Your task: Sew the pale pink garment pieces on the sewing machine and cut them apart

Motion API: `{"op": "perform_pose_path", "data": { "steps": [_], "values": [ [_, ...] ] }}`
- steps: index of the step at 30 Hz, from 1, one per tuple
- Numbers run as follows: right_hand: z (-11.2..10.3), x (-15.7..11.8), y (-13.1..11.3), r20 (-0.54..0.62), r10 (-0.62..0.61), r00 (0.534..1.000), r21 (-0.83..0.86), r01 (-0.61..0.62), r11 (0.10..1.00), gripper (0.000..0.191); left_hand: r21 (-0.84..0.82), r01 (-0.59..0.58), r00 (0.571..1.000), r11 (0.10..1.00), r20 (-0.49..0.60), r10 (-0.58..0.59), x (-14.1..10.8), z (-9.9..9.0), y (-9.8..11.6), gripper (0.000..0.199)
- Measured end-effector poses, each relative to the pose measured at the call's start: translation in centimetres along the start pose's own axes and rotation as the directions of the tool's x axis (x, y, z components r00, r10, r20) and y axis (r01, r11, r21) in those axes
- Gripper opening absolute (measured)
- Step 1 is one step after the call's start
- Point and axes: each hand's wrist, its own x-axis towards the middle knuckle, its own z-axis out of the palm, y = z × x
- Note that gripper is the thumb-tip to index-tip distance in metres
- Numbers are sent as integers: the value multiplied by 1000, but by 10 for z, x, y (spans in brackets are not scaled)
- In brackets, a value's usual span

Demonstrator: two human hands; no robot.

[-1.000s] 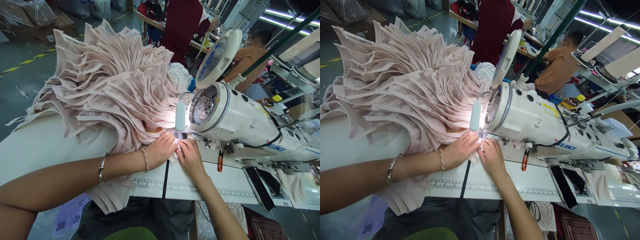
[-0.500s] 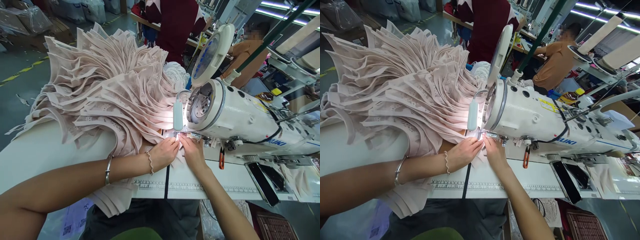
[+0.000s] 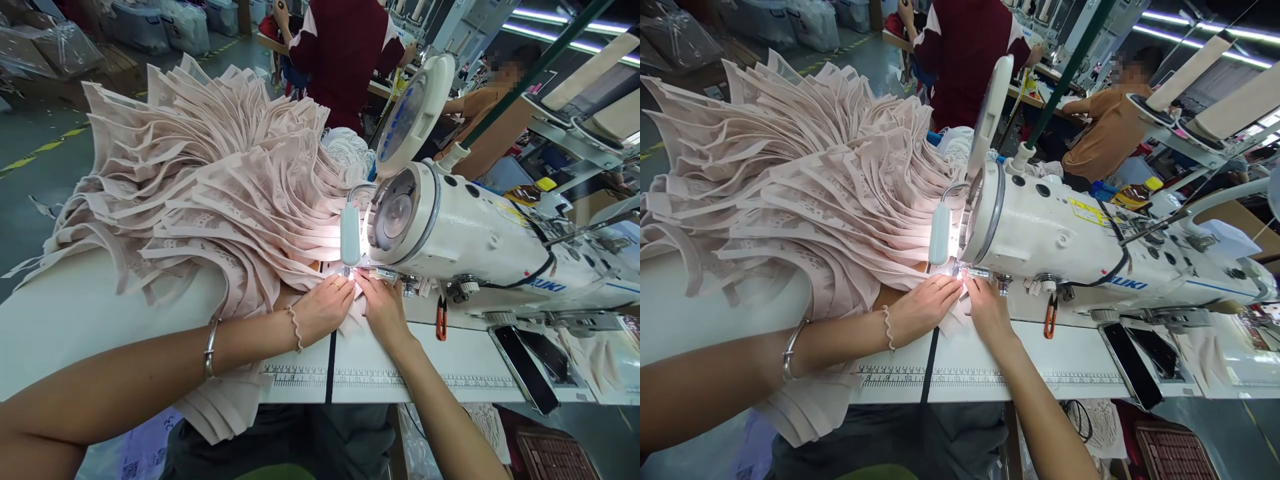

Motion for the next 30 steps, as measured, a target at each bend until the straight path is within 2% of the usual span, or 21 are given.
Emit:
{"op": "perform_pose_path", "data": {
  "steps": [7,17,23,26,30],
  "values": [
    [0,1,0,-14,8,1000,47,-8,999,56,6,21,999,1000,38,-21,2,-3,-3,35],
    [-1,5,-3,4,56,998,23,-56,998,49,35,-3,1000,999,12,3,3,-1,-6,34],
    [1,6,-3,29,70,997,22,-71,997,49,-19,15,999,1000,40,-14,3,0,-8,33],
    [3,6,-2,5,57,998,39,-58,998,49,-40,25,999,999,40,-23,3,0,-7,32],
    [5,5,0,-41,69,997,104,-65,993,54,37,-28,999,999,38,27,3,-3,-14,31]
  ]
}}
